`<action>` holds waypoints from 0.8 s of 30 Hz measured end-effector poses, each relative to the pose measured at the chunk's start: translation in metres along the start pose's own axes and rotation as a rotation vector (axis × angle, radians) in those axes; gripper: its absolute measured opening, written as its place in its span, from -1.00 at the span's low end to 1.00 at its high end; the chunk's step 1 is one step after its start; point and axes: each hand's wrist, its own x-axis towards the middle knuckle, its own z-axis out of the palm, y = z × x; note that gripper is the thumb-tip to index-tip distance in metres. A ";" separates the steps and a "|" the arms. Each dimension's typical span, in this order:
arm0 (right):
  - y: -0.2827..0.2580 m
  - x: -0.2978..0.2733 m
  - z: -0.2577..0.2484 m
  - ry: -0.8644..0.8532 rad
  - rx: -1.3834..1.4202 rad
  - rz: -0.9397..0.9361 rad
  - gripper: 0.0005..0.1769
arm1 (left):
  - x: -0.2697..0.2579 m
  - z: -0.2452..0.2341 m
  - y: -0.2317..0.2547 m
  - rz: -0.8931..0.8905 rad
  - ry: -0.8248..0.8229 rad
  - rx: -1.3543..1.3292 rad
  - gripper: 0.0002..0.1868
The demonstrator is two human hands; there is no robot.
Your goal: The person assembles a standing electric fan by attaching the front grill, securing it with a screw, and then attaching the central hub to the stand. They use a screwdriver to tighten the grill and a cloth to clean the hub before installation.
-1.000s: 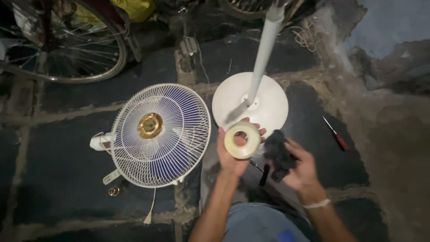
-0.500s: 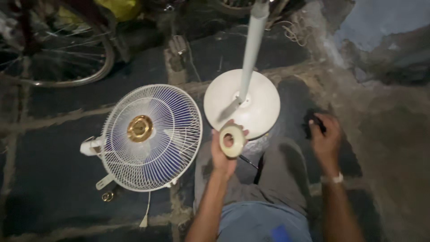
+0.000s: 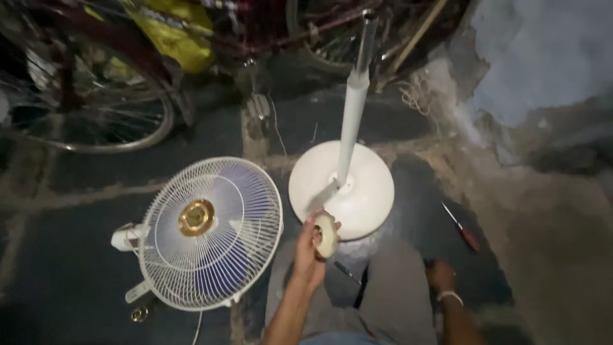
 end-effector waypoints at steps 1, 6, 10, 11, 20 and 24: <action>-0.003 0.003 -0.006 0.025 0.162 0.017 -0.77 | 0.001 0.006 0.001 -0.009 0.011 0.023 -0.37; -0.075 0.003 -0.085 0.016 1.113 -0.041 -0.69 | 0.013 0.046 0.009 0.162 -0.012 0.210 -0.43; -0.165 -0.029 -0.167 0.051 1.215 -0.366 -0.51 | 0.021 0.088 0.018 0.248 0.067 0.290 -0.49; -0.185 -0.036 -0.187 0.116 1.130 -0.437 -0.49 | 0.021 0.098 0.022 0.241 0.079 0.285 -0.48; -0.277 -0.043 -0.277 0.503 1.014 -0.575 -0.68 | 0.031 0.138 0.054 0.473 0.087 0.561 -0.50; -0.278 -0.005 -0.312 0.339 1.316 -0.452 -0.65 | 0.059 0.142 0.088 0.697 -0.058 0.611 -0.69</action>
